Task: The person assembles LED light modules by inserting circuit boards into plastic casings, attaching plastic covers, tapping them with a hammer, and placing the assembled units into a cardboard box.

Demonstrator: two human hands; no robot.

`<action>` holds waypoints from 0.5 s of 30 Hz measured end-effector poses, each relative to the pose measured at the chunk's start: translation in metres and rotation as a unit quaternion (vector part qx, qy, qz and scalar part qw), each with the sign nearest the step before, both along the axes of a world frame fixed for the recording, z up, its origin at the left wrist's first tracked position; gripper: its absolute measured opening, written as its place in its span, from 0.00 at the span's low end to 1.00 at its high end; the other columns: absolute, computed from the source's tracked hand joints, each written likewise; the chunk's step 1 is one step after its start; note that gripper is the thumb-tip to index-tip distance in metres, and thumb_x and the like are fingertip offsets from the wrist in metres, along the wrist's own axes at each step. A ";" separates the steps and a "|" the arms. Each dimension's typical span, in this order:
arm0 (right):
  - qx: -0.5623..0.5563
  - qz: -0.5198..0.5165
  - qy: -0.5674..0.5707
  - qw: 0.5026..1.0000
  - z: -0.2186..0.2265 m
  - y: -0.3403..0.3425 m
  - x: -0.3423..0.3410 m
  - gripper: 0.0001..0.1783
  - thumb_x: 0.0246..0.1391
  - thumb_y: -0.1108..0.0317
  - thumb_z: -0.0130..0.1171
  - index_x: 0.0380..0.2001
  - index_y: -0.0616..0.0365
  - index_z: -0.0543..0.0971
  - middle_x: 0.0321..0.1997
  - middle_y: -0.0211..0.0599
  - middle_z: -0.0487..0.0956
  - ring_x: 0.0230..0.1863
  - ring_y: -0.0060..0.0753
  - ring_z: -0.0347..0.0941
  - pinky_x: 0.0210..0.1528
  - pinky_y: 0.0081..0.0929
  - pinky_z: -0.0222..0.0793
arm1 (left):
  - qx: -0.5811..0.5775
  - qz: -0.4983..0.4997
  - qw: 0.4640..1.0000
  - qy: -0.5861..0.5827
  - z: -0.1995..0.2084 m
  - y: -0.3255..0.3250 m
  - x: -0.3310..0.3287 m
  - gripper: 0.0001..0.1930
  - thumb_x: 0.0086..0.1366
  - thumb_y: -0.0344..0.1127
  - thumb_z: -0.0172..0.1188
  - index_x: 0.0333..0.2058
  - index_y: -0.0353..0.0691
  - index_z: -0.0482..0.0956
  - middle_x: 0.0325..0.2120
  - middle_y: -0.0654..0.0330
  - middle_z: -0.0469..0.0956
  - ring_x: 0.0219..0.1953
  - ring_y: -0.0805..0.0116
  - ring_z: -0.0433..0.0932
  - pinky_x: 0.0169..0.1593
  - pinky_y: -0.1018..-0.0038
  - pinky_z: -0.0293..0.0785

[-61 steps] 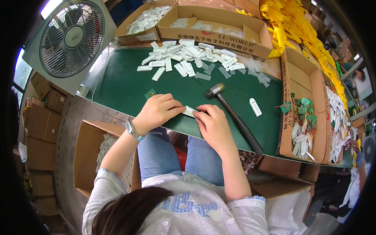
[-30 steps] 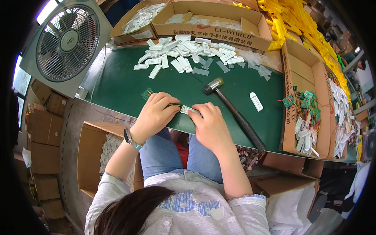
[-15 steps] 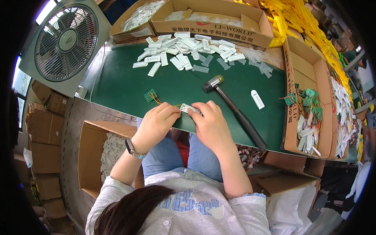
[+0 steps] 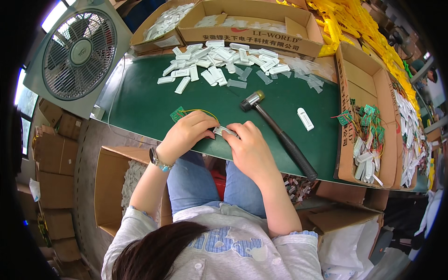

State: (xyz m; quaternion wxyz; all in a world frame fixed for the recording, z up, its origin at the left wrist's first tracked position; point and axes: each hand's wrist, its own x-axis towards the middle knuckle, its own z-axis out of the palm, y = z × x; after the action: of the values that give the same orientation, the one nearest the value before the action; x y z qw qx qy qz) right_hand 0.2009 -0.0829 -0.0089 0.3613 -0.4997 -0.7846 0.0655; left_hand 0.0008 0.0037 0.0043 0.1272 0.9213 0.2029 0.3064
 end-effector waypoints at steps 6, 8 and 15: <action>-0.009 -0.001 0.000 1.000 0.001 -0.001 0.000 0.19 0.42 0.82 0.59 0.41 0.62 0.82 0.45 0.37 0.77 0.44 0.40 0.71 0.49 0.37 0.71 | -0.007 -0.049 0.999 0.007 0.004 0.009 0.003 0.16 0.49 0.27 0.69 0.39 0.36 0.80 0.36 0.57 0.81 0.41 0.56 0.78 0.46 0.65 0.76; -0.009 0.000 0.000 1.000 0.002 0.000 0.000 0.19 0.42 0.82 0.59 0.41 0.62 0.82 0.45 0.37 0.77 0.44 0.40 0.71 0.49 0.37 0.71 | -0.013 -0.061 0.998 0.017 0.002 0.012 0.002 0.18 0.49 0.26 0.68 0.41 0.36 0.80 0.37 0.57 0.80 0.42 0.56 0.77 0.46 0.65 0.76; -0.012 0.003 0.003 1.000 0.001 -0.001 0.000 0.19 0.43 0.82 0.59 0.42 0.62 0.82 0.45 0.37 0.77 0.44 0.40 0.71 0.49 0.36 0.71 | -0.071 -0.022 0.997 0.006 -0.004 0.004 0.002 0.19 0.51 0.25 0.67 0.45 0.35 0.81 0.40 0.57 0.77 0.45 0.56 0.75 0.49 0.65 0.74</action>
State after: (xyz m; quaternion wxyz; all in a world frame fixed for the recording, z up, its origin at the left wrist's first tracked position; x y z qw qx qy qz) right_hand 0.2010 -0.0834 -0.0079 0.3576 -0.5012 -0.7842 0.0777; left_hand 0.0029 0.0079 0.0005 0.1974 0.9160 0.2048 0.2829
